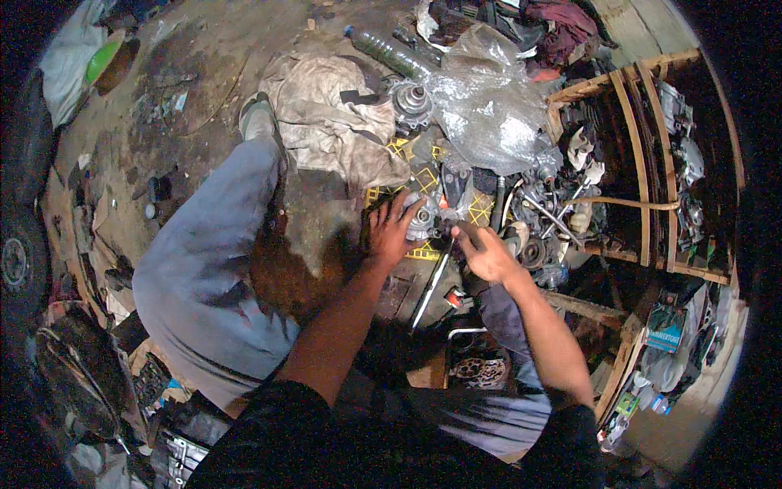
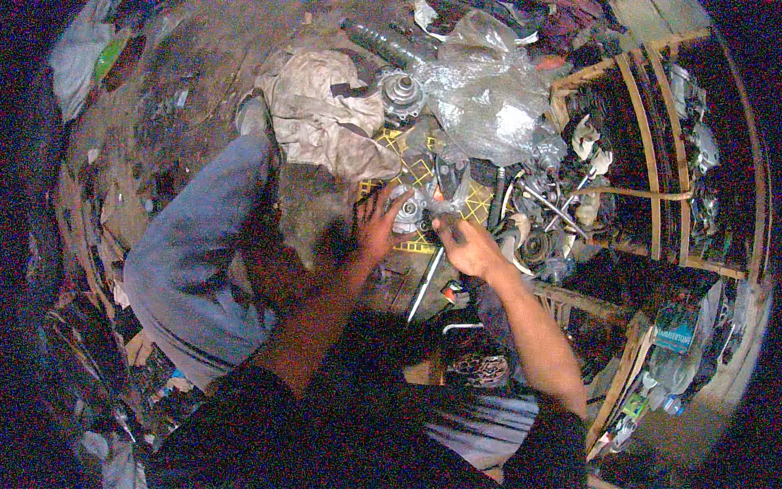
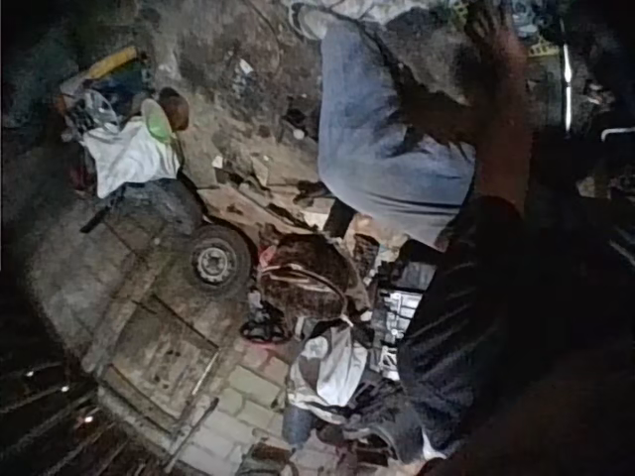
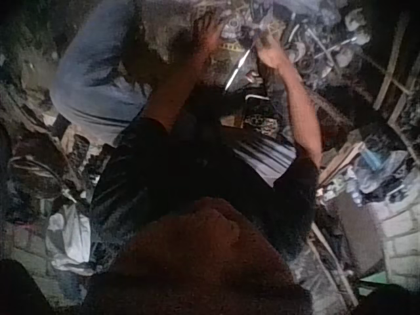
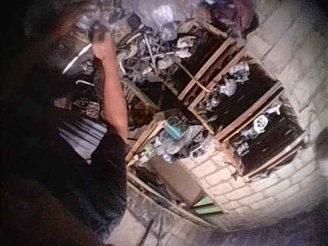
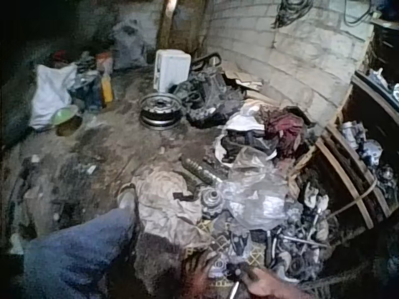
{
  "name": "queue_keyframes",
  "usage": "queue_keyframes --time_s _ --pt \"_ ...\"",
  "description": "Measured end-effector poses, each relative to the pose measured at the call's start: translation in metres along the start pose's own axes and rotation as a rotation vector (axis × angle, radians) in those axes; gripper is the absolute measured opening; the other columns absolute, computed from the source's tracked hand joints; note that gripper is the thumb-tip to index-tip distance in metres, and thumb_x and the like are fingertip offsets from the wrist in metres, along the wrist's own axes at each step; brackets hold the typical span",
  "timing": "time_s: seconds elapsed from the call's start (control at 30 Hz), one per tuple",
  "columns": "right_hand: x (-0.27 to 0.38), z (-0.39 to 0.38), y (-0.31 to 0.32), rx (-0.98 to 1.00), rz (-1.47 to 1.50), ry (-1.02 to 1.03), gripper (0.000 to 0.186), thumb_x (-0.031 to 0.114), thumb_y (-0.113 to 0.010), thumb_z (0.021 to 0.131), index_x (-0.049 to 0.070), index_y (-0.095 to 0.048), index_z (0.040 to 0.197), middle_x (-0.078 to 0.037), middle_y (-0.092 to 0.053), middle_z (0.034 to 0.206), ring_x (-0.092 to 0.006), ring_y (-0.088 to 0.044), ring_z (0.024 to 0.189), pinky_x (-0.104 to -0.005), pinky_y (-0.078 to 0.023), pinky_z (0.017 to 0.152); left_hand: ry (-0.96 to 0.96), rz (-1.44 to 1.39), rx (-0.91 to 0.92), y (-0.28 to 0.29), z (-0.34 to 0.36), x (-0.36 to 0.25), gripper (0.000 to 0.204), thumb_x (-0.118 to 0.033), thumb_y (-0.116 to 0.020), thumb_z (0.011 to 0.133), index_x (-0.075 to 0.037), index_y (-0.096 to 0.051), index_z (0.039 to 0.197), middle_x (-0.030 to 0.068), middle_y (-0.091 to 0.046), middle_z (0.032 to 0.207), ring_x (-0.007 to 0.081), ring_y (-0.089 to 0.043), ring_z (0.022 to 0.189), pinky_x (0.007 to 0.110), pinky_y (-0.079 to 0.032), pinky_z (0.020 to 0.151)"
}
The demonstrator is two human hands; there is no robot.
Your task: The person sits on the floor and uses a wrench to tighten bolts on a small mechanical part. They repeatedly adjust the part and the tool to secure the fasteners.
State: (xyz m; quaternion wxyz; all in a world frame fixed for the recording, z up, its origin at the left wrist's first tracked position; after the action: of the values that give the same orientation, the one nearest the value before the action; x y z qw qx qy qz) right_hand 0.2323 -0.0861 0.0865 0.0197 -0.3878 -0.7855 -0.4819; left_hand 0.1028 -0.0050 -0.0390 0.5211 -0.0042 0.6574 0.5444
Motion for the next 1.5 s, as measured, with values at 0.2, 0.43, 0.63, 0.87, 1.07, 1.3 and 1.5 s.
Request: queue_keyframes --time_s 0.2,0.43,0.63,0.87,1.07,1.3,1.5 --pt "-0.001 0.017 0.005 0.204 -0.554 0.452 0.037 0.042 -0.054 0.092 0.013 -0.065 0.113 -0.021 -0.064 0.071 -0.0397 -0.065 0.07 -0.0521 -0.051 0.067 -0.007 -0.007 -0.01 -0.001 0.001 -0.001 0.099 -0.031 -0.087 0.057 -0.036 -0.041 0.145 0.0013 -0.029 0.154 0.0333 -0.043 0.123 0.05 -0.035 0.098" --pt "0.006 0.04 -0.015 0.316 -0.734 0.735 0.04 0.044 -0.058 0.088 0.012 -0.066 0.109 -0.019 -0.062 0.064 -0.0379 -0.064 0.063 -0.0481 -0.051 0.059 -0.004 -0.048 -0.006 0.002 0.001 0.0 0.1 -0.029 -0.088 0.054 -0.035 -0.043 0.143 0.0012 -0.03 0.152 0.0325 -0.041 0.124 0.051 -0.034 0.098" --pt "0.0 0.06 -0.02 0.477 -0.883 0.782 0.043 0.05 -0.057 0.083 0.009 -0.067 0.078 -0.016 -0.064 0.065 -0.0378 -0.065 0.065 -0.0496 -0.052 0.062 0.017 -0.069 0.044 0.0 0.002 0.002 0.1 -0.028 -0.088 0.055 -0.035 -0.042 0.143 0.001 -0.029 0.152 0.0328 -0.041 0.125 0.052 -0.034 0.098" --pt "0.019 0.075 -0.035 0.553 -0.949 0.983 0.049 0.058 -0.057 0.081 0.011 -0.06 0.067 -0.01 -0.062 0.064 -0.0315 -0.064 0.069 -0.0432 -0.048 0.062 0.036 -0.018 0.071 -0.008 0.001 0.003 0.102 -0.027 -0.088 0.054 -0.036 -0.041 0.144 0.0 -0.027 0.154 0.0333 -0.041 0.125 0.053 -0.034 0.099" --pt "-0.003 0.076 -0.035 0.518 -0.898 0.932 0.041 0.053 -0.057 0.085 0.013 -0.068 0.086 -0.013 -0.061 0.062 -0.0338 -0.064 0.064 -0.0464 -0.049 0.06 0.025 -0.017 0.036 -0.004 0.001 0.001 0.105 -0.028 -0.088 0.054 -0.038 -0.039 0.145 -0.0004 -0.028 0.154 0.0339 -0.042 0.123 0.053 -0.033 0.1" --pt "-0.009 0.05 -0.027 0.307 -0.458 0.36 0.041 0.043 -0.056 0.092 0.01 -0.066 0.114 -0.022 -0.066 0.08 -0.0409 -0.065 0.078 -0.0486 -0.053 0.073 0.054 -0.007 0.059 -0.003 0.002 0.001 0.102 -0.027 -0.087 0.056 -0.039 -0.039 0.145 -0.0009 -0.028 0.154 0.0343 -0.042 0.123 0.052 -0.034 0.1" --pt "-0.064 0.033 -0.081 -0.187 0.192 0.016 0.048 0.042 -0.05 0.098 0.0 -0.061 0.118 -0.024 -0.067 0.102 -0.0405 -0.064 0.097 -0.0452 -0.048 0.089 0.057 0.07 0.067 0.002 0.0 -0.001 0.102 -0.026 -0.087 0.055 -0.039 -0.039 0.145 -0.0003 -0.03 0.153 0.0342 -0.043 0.122 0.052 -0.035 0.099"
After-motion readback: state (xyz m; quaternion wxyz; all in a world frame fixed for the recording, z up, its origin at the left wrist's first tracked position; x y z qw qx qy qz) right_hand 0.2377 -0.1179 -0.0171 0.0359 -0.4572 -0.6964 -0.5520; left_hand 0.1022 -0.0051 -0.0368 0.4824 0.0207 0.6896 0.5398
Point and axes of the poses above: each hand's wrist, its own z-axis towards the middle knuckle, its own y-axis out of the back of the hand, x = y × z, the point moved 7 cm from there along z, towards the middle knuckle
